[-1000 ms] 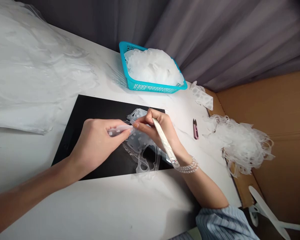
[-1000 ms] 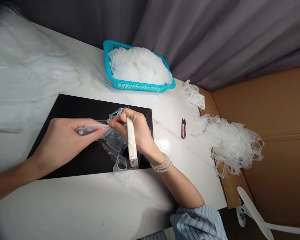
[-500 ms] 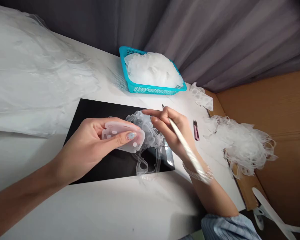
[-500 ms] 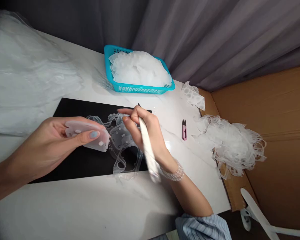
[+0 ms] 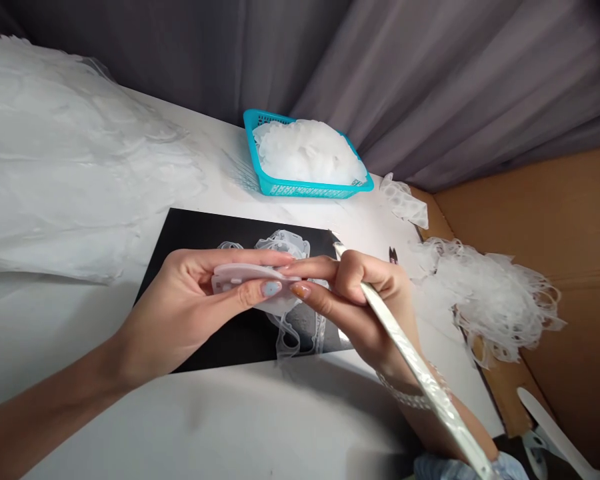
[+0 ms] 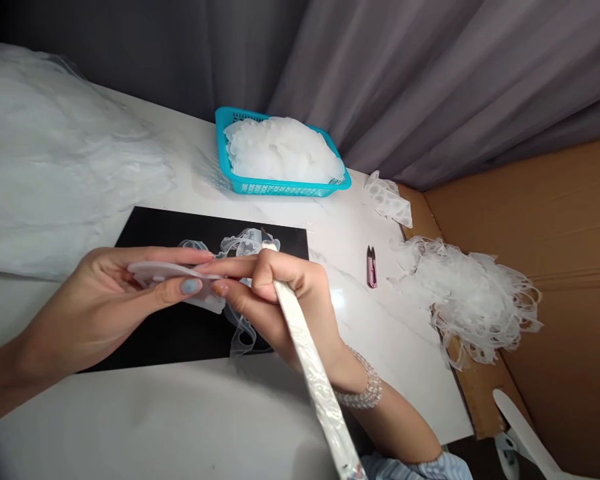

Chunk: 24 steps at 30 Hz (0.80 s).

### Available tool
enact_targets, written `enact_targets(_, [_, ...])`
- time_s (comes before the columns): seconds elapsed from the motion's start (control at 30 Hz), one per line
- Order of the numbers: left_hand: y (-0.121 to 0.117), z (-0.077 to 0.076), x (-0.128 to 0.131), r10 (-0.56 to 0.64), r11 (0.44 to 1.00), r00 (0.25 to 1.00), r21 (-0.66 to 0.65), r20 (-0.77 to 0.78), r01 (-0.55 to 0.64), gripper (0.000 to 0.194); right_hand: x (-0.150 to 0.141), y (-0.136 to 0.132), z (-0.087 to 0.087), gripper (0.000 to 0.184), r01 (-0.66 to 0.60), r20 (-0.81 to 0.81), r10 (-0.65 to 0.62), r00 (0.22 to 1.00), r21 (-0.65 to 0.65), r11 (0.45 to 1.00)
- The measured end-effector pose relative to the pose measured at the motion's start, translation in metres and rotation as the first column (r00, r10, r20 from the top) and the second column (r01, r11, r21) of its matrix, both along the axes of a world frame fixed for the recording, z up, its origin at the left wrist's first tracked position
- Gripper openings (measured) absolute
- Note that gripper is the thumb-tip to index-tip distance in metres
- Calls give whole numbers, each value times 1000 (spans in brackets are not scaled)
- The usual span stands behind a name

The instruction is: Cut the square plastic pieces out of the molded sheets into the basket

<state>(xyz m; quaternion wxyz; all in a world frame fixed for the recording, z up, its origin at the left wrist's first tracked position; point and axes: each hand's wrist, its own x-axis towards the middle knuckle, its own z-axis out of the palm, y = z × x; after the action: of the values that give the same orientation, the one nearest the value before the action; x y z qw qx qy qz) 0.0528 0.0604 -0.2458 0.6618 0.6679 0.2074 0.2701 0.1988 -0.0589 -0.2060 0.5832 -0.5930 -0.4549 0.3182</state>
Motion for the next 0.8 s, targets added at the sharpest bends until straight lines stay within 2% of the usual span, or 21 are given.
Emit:
enact_targets(0.23, [0,-2,1,-9,999,1000,-51,26,11,23,0,1,1,48,-14,-28,14,1000,16,1000])
enact_targets(0.4, [-1,-5,0,-4,996,1000,-89,-13,3,19,1,2,1,49,35,-29,-36,999,-33,999])
enact_targets(0.5, [0,-7,0,12,1000,999,10,-46,-12,21,3,2,-5,49,46,46,-47,998,18,999])
enact_targets(0.57, [4,-10,0,64,977,998,203,5,-64,21,5,2,-10,48,48,209,-78,975,145,988])
enact_targets(0.6, [7,-11,-1,109,934,992,337,61,-123,23,6,2,-13,47,39,314,-109,943,221,975])
enact_targets(0.63, [10,-12,-2,151,853,978,482,143,-202,25,6,2,-16,47,19,411,-144,900,294,956])
enact_targets(0.7, [15,-14,-5,206,631,938,695,279,-345,31,8,2,-22,45,-44,543,-201,815,405,913])
enact_targets(0.73, [17,-14,-7,230,534,920,750,316,-391,33,8,2,-24,45,-79,576,-210,790,436,896])
enact_targets(0.77, [18,-14,-9,258,473,908,776,331,-418,32,9,2,-25,44,-113,594,-208,777,457,882])
enact_targets(0.8, [17,-14,-10,276,443,896,781,349,-441,28,9,2,-27,44,-144,603,-199,773,472,870])
